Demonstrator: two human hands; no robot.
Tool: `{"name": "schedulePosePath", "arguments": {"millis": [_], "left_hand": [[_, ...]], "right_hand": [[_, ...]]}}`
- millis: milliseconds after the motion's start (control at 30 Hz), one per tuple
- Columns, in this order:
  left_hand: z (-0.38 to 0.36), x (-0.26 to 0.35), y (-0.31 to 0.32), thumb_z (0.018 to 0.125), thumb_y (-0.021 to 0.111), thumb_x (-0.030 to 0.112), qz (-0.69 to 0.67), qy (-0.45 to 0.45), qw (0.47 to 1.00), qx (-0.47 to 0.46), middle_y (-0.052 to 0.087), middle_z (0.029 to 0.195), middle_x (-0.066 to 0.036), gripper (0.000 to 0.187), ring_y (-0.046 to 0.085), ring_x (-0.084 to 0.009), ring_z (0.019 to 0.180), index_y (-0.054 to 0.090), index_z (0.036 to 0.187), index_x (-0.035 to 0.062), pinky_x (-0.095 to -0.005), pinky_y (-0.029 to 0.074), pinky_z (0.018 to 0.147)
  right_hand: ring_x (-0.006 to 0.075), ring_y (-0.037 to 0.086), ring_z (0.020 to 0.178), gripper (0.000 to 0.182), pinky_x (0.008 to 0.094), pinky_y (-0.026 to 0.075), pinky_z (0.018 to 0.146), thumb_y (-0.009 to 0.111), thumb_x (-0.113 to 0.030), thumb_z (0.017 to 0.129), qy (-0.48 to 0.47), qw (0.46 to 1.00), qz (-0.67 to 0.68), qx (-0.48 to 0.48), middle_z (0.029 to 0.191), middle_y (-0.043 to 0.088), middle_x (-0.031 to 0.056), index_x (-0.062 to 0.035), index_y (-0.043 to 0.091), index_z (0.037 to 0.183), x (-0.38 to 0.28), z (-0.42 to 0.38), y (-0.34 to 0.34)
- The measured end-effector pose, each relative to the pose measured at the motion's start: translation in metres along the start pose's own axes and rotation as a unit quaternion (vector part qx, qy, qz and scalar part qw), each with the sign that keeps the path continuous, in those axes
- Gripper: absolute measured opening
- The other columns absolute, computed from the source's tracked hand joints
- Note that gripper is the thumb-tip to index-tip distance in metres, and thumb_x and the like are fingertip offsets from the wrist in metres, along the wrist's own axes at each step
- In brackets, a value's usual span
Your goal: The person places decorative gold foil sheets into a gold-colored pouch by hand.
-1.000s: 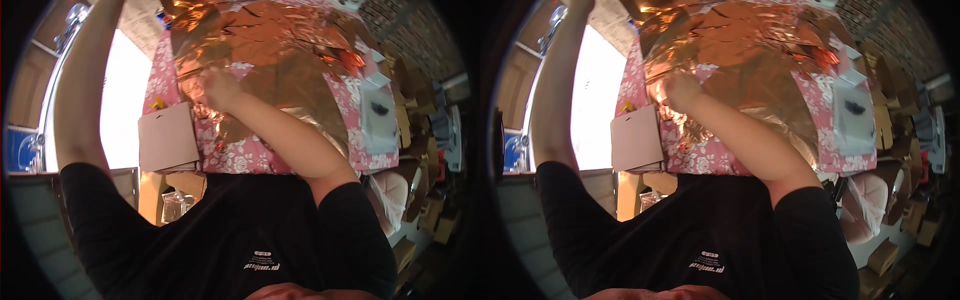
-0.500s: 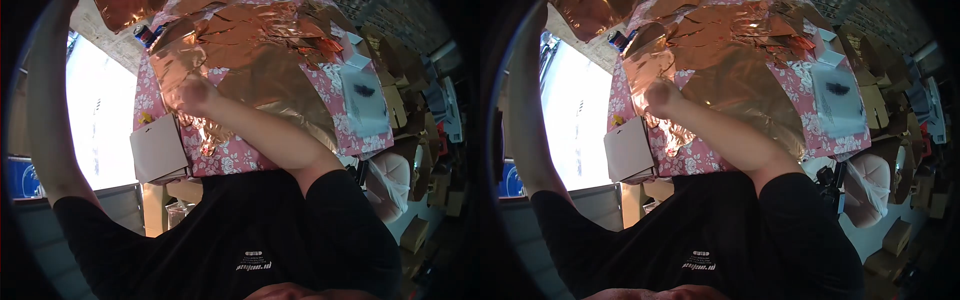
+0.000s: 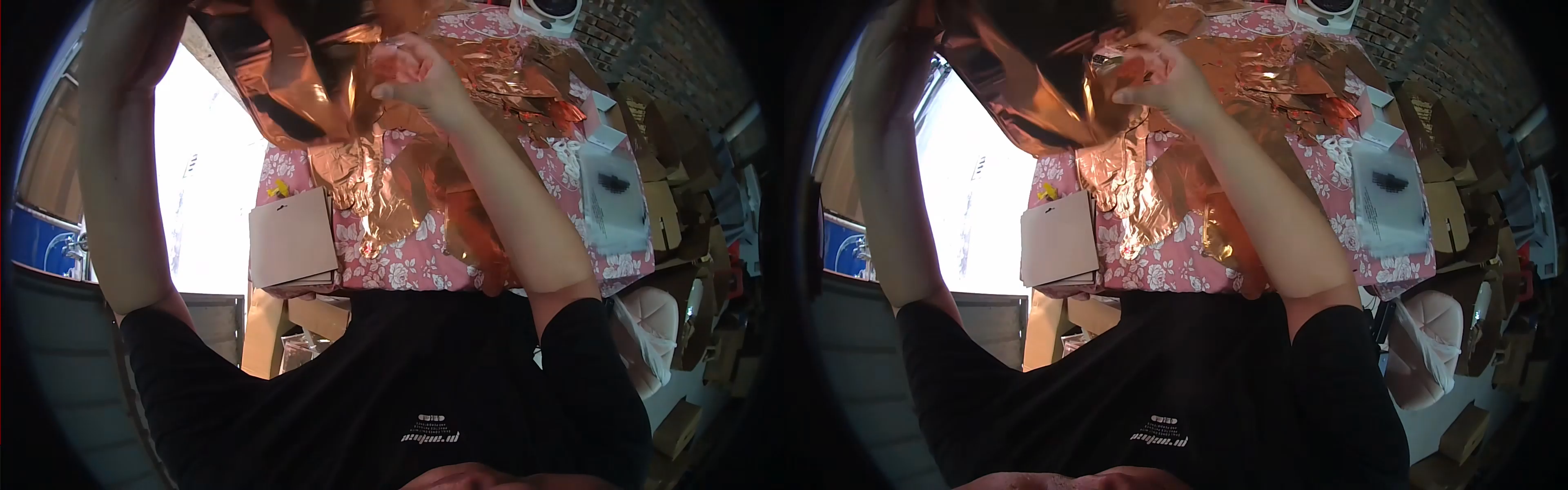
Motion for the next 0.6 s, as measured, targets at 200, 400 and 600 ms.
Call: {"name": "schedulePosePath", "arguments": {"millis": [200, 400, 600], "left_hand": [[-0.016, -0.032, 0.014, 0.108, 0.069, 0.016, -0.069, -0.077, 0.99, 0.09, 0.078, 0.111, -0.007, 0.022, 0.074, -0.0127, 0.096, 0.071, 0.124, 0.0018, -0.0272, 0.06, 0.085], [-0.055, -0.157, 0.042, 0.106, 0.073, 0.021, -0.153, -0.227, 0.96, 0.06, 0.075, 0.085, -0.003, 0.021, 0.072, -0.012, 0.078, 0.078, 0.112, 0.0009, -0.0279, 0.059, 0.074], [-0.095, -0.215, 0.158, 0.102, 0.08, 0.022, -0.146, -0.33, 0.93, -0.067, 0.071, 0.073, -0.006, 0.022, 0.066, -0.0138, 0.058, 0.075, 0.101, 0.0011, -0.0267, 0.049, 0.054]], "right_hand": [[0.0086, 0.067, 0.084, 0.017, 0.0283, 0.058, 0.078, 0.08, -0.004, 0.097, 0.274, 0.949, -0.08, -0.135, 0.093, 0.069, -0.0007, -0.0014, 0.069, 0.109, -0.067, -0.094, -0.009], [0.0113, 0.066, 0.072, 0.006, 0.0301, 0.056, 0.065, 0.071, 0.0, 0.104, 0.283, 0.945, 0.114, 0.121, 0.085, 0.066, 0.001, -0.0025, 0.065, 0.104, -0.121, -0.227, -0.036], [0.0092, 0.064, 0.067, 0.007, 0.0252, 0.051, 0.059, 0.073, -0.002, 0.103, 0.355, 0.916, -0.043, 0.184, 0.083, 0.069, 0.0023, -0.0022, 0.066, 0.102, -0.161, -0.294, -0.071]]}}
Point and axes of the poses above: each hand's wrist, its own z-axis towards the middle knuckle, its own y-axis out of the palm, x = y × z, the point moved 1 cm from there along z, towards the middle knuckle
